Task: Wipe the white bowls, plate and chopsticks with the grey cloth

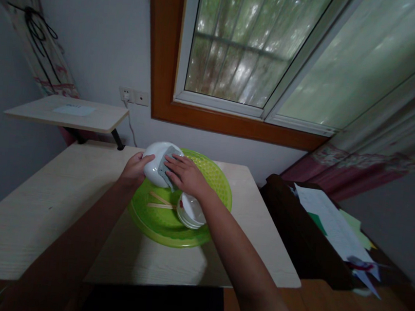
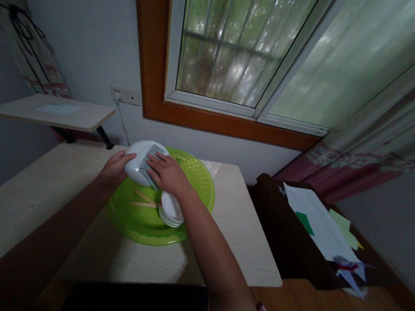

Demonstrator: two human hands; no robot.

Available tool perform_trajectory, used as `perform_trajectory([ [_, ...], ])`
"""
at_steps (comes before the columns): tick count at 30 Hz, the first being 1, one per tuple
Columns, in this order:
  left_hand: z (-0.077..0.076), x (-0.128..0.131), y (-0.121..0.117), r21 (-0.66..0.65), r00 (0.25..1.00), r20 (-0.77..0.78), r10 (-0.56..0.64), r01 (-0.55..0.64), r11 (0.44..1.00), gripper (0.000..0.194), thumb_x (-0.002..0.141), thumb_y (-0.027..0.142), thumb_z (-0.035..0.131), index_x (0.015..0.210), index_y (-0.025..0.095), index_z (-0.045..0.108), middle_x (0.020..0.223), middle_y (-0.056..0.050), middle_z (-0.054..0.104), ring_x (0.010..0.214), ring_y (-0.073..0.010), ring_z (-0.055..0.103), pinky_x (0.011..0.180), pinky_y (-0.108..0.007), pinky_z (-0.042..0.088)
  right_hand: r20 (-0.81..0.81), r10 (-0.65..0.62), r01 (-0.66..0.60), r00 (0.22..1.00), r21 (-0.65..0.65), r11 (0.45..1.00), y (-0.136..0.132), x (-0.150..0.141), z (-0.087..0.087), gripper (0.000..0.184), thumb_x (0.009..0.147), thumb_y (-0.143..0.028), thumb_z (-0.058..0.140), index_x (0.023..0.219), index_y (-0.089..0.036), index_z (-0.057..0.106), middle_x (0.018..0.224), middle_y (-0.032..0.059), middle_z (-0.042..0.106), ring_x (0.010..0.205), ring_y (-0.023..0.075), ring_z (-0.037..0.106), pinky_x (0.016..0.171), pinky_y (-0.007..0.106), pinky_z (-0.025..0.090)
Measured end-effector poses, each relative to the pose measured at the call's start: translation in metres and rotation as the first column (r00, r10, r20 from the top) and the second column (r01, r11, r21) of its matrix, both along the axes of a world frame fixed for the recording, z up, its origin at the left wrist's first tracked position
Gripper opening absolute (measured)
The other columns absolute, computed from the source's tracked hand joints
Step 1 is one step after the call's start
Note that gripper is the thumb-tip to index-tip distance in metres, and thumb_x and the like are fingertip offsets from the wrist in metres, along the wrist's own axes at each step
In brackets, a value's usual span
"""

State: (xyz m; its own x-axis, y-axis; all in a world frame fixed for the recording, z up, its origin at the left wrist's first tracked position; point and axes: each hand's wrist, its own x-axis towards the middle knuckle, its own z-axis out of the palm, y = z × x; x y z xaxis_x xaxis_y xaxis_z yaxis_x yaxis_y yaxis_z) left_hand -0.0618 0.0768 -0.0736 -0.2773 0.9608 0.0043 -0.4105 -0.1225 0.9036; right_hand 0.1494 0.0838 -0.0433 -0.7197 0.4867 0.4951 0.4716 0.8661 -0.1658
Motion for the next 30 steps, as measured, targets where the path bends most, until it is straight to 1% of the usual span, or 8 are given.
perform_trajectory([
  [4, -0.001, 0.000, 0.001, -0.005, 1.000, 0.011, -0.006, 0.006, 1.000, 0.043, 0.059, 0.034, 0.083, 0.088, 0.012, 0.060, 0.074, -0.004, 0.066, 0.059, -0.0130, 0.058, 0.057, -0.026, 0.044, 0.018, 0.046, -0.046, 0.999, 0.012, 0.999, -0.004, -0.001, 0.003, 0.040, 0.103, -0.036, 0.047, 0.140, -0.026, 0.058, 0.149, 0.0027, 0.054, 0.145, 0.0218, 0.041, 0.121, 0.047, 0.033],
  [8, 0.002, 0.003, -0.001, -0.019, 0.997, -0.004, -0.079, 0.079, 0.997, 0.044, 0.059, 0.033, 0.084, 0.089, 0.011, 0.061, 0.071, -0.003, 0.066, 0.058, -0.0134, 0.058, 0.056, -0.026, 0.043, 0.046, 0.059, -0.060, 0.997, 0.013, 0.998, -0.007, -0.003, 0.005, 0.044, 0.104, -0.039, 0.044, 0.146, -0.028, 0.051, 0.155, 0.0011, 0.046, 0.148, 0.0204, 0.036, 0.122, 0.047, 0.030],
  [11, 0.004, 0.005, -0.003, -0.012, 0.995, -0.019, -0.099, 0.099, 0.995, 0.043, 0.060, 0.031, 0.084, 0.091, 0.011, 0.062, 0.074, -0.004, 0.067, 0.061, -0.0137, 0.059, 0.059, -0.026, 0.044, 0.047, -0.014, 0.013, 0.999, 0.018, 1.000, -0.003, -0.003, 0.001, 0.048, 0.104, -0.041, 0.045, 0.150, -0.027, 0.046, 0.157, 0.0021, 0.043, 0.148, 0.0226, 0.035, 0.123, 0.050, 0.028],
  [14, 0.005, 0.005, -0.004, 0.002, 0.998, -0.015, -0.069, 0.069, 0.998, 0.045, 0.060, 0.032, 0.084, 0.093, 0.011, 0.061, 0.078, -0.004, 0.067, 0.064, -0.0142, 0.061, 0.062, -0.027, 0.045, 0.022, -0.153, 0.153, 0.988, 0.019, 0.988, 0.005, 0.000, -0.005, 0.049, 0.103, -0.041, 0.045, 0.148, -0.022, 0.049, 0.157, 0.0055, 0.044, 0.146, 0.0264, 0.038, 0.122, 0.052, 0.029],
  [16, 0.005, 0.004, -0.004, 0.004, 0.999, -0.004, -0.044, 0.044, 0.999, 0.045, 0.060, 0.032, 0.084, 0.092, 0.012, 0.061, 0.080, -0.005, 0.068, 0.067, -0.0149, 0.062, 0.064, -0.027, 0.046, 0.006, -0.230, 0.230, 0.973, 0.008, 0.973, 0.010, 0.002, -0.007, 0.046, 0.103, -0.040, 0.045, 0.144, -0.020, 0.054, 0.153, 0.0077, 0.048, 0.143, 0.0272, 0.044, 0.120, 0.051, 0.032],
  [19, 0.005, 0.002, -0.003, 0.000, 1.000, 0.019, -0.003, 0.003, 1.000, 0.044, 0.058, 0.030, 0.085, 0.090, 0.012, 0.060, 0.082, -0.006, 0.069, 0.069, -0.0158, 0.063, 0.067, -0.028, 0.046, 0.006, -0.268, 0.268, 0.964, -0.001, 0.964, 0.012, 0.005, -0.006, 0.041, 0.104, -0.038, 0.042, 0.132, -0.018, 0.065, 0.143, 0.0100, 0.060, 0.134, 0.0252, 0.054, 0.117, 0.045, 0.038],
  [24, 0.005, 0.000, -0.002, -0.003, 0.998, 0.049, 0.031, -0.031, 1.000, 0.043, 0.059, 0.028, 0.085, 0.089, 0.012, 0.059, 0.084, -0.006, 0.069, 0.070, -0.0162, 0.063, 0.069, -0.029, 0.047, 0.018, -0.261, 0.261, 0.965, -0.002, 0.965, 0.007, 0.005, -0.002, 0.044, 0.106, -0.039, 0.038, 0.116, -0.018, 0.074, 0.128, 0.0105, 0.070, 0.120, 0.0233, 0.065, 0.110, 0.039, 0.046],
  [30, 0.007, 0.002, -0.004, -0.011, 0.999, 0.054, -0.001, 0.001, 1.000, 0.045, 0.058, 0.027, 0.085, 0.091, 0.012, 0.059, 0.083, -0.005, 0.068, 0.071, -0.0161, 0.063, 0.071, -0.029, 0.047, 0.000, -0.089, 0.089, 0.996, 0.003, 0.996, 0.007, 0.005, -0.006, 0.038, 0.104, -0.036, 0.044, 0.127, -0.019, 0.069, 0.138, 0.0083, 0.064, 0.132, 0.0214, 0.057, 0.117, 0.040, 0.040],
])
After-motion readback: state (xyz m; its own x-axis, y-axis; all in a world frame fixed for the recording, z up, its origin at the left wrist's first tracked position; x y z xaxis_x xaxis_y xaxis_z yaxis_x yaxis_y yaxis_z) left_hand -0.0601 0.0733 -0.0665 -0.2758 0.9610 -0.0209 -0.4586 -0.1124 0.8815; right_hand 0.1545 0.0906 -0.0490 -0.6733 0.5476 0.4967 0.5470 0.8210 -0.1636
